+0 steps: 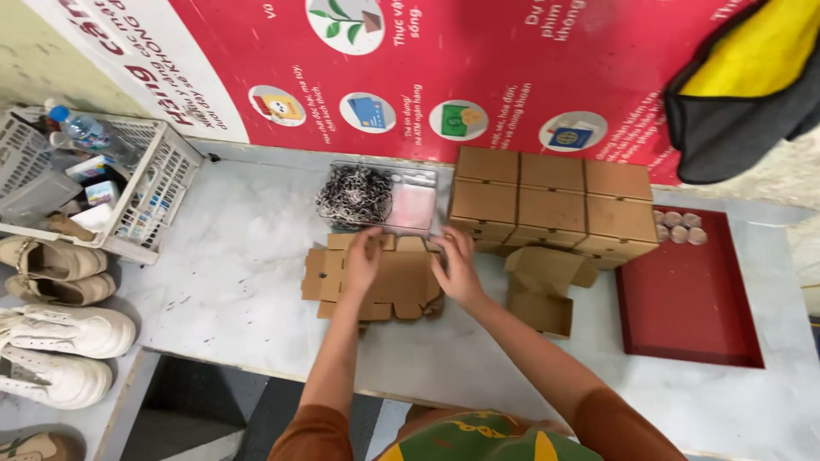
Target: The person assembles flat cardboard boxes, places shredded paper and a small plastic bag containing a round item into each box, then closes and stacks the boxes. The process is repeated for multiple boxes in a consistent sequence.
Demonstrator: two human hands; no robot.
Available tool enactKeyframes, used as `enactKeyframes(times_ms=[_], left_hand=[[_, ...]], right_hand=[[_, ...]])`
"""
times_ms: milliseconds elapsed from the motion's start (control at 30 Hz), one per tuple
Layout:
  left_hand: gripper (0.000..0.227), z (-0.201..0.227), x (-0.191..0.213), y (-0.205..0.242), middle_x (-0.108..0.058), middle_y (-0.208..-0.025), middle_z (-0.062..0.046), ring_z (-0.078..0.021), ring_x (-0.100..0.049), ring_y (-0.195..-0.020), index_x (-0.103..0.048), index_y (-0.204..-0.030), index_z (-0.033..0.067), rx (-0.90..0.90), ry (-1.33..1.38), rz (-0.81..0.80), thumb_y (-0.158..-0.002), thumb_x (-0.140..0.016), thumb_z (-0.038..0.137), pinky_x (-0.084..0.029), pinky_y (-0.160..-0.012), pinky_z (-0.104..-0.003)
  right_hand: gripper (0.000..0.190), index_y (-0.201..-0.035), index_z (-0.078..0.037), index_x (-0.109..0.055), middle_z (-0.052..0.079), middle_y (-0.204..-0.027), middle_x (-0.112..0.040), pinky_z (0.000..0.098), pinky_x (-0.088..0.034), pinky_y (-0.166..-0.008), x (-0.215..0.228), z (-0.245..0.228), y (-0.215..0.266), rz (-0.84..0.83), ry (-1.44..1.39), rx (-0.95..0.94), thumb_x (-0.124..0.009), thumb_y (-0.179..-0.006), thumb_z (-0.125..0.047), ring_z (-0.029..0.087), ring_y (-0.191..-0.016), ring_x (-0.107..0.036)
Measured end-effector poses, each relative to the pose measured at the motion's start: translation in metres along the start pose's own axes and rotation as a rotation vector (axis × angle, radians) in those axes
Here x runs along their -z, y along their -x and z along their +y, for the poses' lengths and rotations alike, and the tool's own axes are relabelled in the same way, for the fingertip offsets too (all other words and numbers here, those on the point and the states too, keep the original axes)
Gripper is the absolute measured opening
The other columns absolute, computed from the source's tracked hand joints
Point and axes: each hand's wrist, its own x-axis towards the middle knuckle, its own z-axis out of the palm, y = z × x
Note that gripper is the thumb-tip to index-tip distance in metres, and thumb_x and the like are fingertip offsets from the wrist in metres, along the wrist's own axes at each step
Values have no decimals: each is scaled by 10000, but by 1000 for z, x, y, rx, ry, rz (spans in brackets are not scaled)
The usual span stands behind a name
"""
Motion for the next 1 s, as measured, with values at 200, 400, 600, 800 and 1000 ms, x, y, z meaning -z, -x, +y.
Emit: enactKeyframes(times_ms=[200, 400, 600, 800, 1000], left_hand=[[359, -37, 32, -71, -669, -1163, -177, -400, -609, -1149, -674, -1179, 71, -89, -165, 67, -865, -603, -87, -466, -1042, -445], [629, -75, 17, -102, -612, -1288, -195, -415, -548, -1245, -608, -1284, 80, -104, -218, -39, -693, -595, -134, -439, -1090, -472], [791, -35, 8, -124, -516, -1351, -246, -455, -502, -1193, -539, -1407, 119, 98, -405, -160, -679, -847, 78, -477, -933, -511], [324, -115, -29, -149, -628, -1266, -176, -369, -668, -1119, -749, -1108, 93, 455, -665, -288, -821, -827, 224, -568, -919, -479], [221, -217, -70, -156, -716, -1219, -225, -395, -722, -1112, -759, -1106, 30, 564, -653, -148, -951, -711, 179, -599, -930, -485]], right_hand=[[664, -1467, -99, -470, 167, -1457, -532, 411, -472, -1076, -181, 125, -93, -69, -163, -299, -768, -874, -147, 351, -1275, -572], [1073, -1579, -89, -249, 220, -1357, -540, 399, -480, -994, -246, 179, -133, -364, -171, -470, -904, -734, -185, 345, -1177, -592], [361, -1078, -14, -775, 148, -967, -757, 374, -556, -831, -243, 185, -133, -477, -122, -443, -871, -802, -227, 246, -897, -727], [259, -1075, -18, -756, 96, -870, -763, 325, -549, -718, -182, 163, -162, -388, -280, -438, -772, -855, -153, 148, -768, -683], [244, -1166, -20, -735, 48, -909, -737, 300, -520, -700, -60, 79, -206, -239, -515, -576, -678, -933, -65, 112, -794, -642]])
